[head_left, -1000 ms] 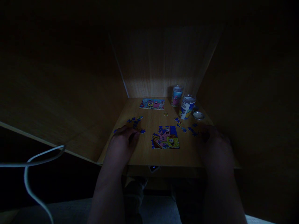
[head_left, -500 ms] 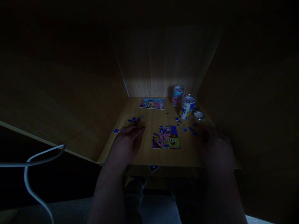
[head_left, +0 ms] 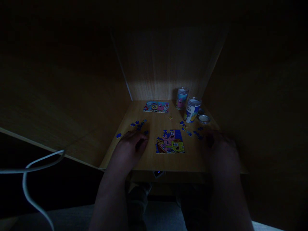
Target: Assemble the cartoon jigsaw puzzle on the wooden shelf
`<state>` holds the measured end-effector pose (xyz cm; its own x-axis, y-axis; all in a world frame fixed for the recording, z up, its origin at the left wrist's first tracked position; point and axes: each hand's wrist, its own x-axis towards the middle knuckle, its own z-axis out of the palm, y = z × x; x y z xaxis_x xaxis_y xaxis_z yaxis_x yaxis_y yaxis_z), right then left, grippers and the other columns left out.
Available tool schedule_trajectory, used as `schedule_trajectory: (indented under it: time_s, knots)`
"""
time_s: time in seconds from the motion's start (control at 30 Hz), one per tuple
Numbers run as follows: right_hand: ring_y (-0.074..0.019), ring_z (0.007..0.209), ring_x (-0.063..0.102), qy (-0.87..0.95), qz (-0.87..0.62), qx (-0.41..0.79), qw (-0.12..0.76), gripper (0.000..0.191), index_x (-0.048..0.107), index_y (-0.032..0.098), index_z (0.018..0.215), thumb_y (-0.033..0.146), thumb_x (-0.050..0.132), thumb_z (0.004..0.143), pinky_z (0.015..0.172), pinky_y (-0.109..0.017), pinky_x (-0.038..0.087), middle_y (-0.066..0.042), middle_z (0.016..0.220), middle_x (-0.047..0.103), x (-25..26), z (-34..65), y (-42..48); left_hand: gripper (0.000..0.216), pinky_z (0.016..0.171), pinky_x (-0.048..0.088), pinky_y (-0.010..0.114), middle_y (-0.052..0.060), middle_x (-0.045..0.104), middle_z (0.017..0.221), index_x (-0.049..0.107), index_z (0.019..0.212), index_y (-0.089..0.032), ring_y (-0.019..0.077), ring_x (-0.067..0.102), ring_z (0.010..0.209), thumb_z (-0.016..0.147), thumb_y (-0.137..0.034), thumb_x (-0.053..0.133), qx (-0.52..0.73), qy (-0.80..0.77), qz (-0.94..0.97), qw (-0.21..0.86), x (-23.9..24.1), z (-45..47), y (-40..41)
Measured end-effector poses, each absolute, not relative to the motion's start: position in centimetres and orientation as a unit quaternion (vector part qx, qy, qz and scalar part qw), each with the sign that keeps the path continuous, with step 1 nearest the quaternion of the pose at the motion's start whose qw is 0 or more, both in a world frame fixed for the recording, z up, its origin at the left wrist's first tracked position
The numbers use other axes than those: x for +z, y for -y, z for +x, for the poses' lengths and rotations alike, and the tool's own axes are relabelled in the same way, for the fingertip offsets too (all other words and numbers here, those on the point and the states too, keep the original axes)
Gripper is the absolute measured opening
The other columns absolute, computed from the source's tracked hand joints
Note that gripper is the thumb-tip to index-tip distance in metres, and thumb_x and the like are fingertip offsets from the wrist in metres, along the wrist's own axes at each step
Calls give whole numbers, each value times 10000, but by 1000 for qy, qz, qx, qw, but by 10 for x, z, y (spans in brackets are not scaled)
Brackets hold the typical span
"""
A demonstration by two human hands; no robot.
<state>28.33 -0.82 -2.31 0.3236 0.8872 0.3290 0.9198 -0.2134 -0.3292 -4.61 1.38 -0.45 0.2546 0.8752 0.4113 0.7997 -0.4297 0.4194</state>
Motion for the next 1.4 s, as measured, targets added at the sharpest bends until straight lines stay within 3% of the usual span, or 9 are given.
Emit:
schedule_trajectory:
  time_s: [0.23,0.43,1.0,1.4]
  knots:
    - [-335,1026,657,571,-787,-32,232,314,782,217,1219,357,589,1015,870,-443,497,-147,1176,777,-22,283,8,124,958,620,452,58,814,1101,768,1089,-268,269,772,1048,1036,-232,661,323,-524,784,75,-5,-44,-13]
    - [-336,1035,663,576,-780,-42,241,337,779,194,1209,360,543,1036,902,-449,499,-152,1153,786,-25,284,7,98,947,623,461,70,804,1064,792,983,-262,287,769,1027,1021,-311,715,292,-549,780,70,-5,-45,-16]
    - [-338,1065,667,575,-781,-34,240,313,781,216,1224,352,559,1051,894,-441,486,-133,1193,787,-24,283,8,62,961,643,463,87,776,1106,771,1005,-247,288,759,1048,1008,-298,734,298,-552,777,56,-7,-46,-18]
    - [-361,1089,674,564,-784,-33,259,337,726,175,1294,294,510,1064,887,-451,491,-177,1218,774,-25,281,9,139,989,625,515,107,766,1200,744,1172,-231,328,722,1130,1045,-233,688,311,-523,793,-26,-7,-32,-11]
